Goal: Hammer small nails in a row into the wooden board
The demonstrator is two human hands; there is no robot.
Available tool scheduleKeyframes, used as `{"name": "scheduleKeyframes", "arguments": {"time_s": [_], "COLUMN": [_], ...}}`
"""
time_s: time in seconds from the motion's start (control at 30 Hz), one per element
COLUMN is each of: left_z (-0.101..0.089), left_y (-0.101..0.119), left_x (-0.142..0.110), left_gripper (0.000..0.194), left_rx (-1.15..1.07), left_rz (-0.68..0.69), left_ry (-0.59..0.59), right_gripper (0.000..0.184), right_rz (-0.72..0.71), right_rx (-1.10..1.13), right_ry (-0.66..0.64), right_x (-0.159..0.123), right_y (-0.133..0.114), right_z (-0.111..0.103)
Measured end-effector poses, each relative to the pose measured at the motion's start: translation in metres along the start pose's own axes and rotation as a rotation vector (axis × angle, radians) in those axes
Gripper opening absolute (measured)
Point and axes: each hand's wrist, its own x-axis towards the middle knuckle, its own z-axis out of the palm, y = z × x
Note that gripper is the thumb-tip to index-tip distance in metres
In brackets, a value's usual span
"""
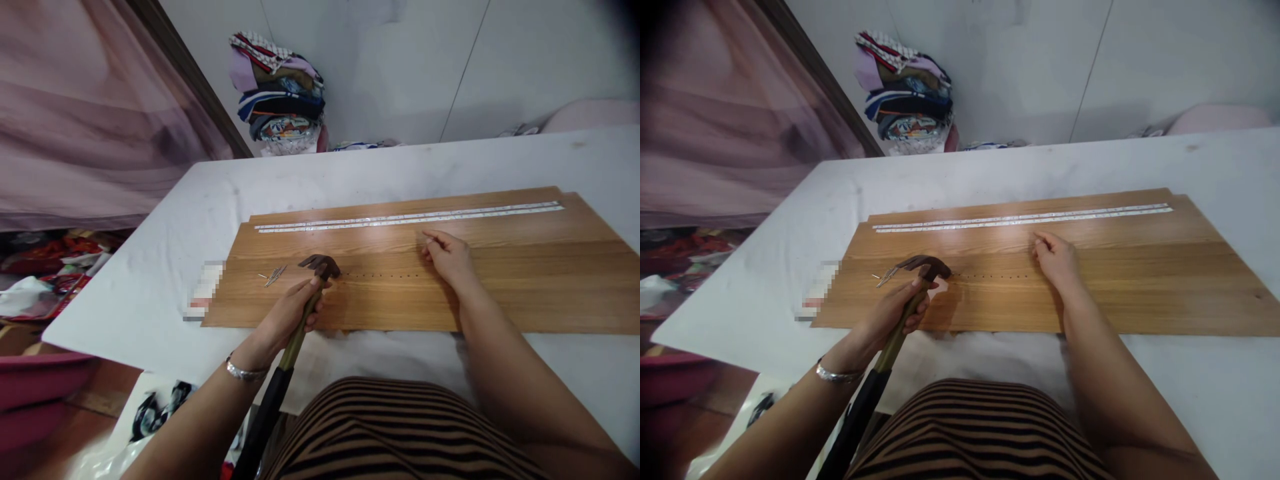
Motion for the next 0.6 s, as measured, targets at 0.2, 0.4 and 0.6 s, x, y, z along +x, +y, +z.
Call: {"name": "scheduleKeyframes", "arguments": {"time_s": [0.2,0.4,0.6], "left_z": [-0.0006,-0.0018,-0.0025], "left_y": [0.0001,-0.0020,-0.0027], "left_x": [0.0008,0.0019,0.0020], "left_gripper": [0.046,0.048,0.050], "left_rx": [-0.011,-0.028,-0.026], "left_rz": [-0.001,-0.002,0.008], "left_ry": [-0.006,-0.017,-0.018], "right_gripper": [0.038,0.038,0.038], "right_rz": [0.015,0.023,0.012], "right_rx": [-0.002,-0.011,-0.006], "right_ry": [0.005,-0.005,0.005], "right_x": [-0.0007,-0.0007,0.0001], "right_y": [-0.0037,-0.0049,-0.0037], "right_z": [-0.0004,-0.0011,-0.0013]}}
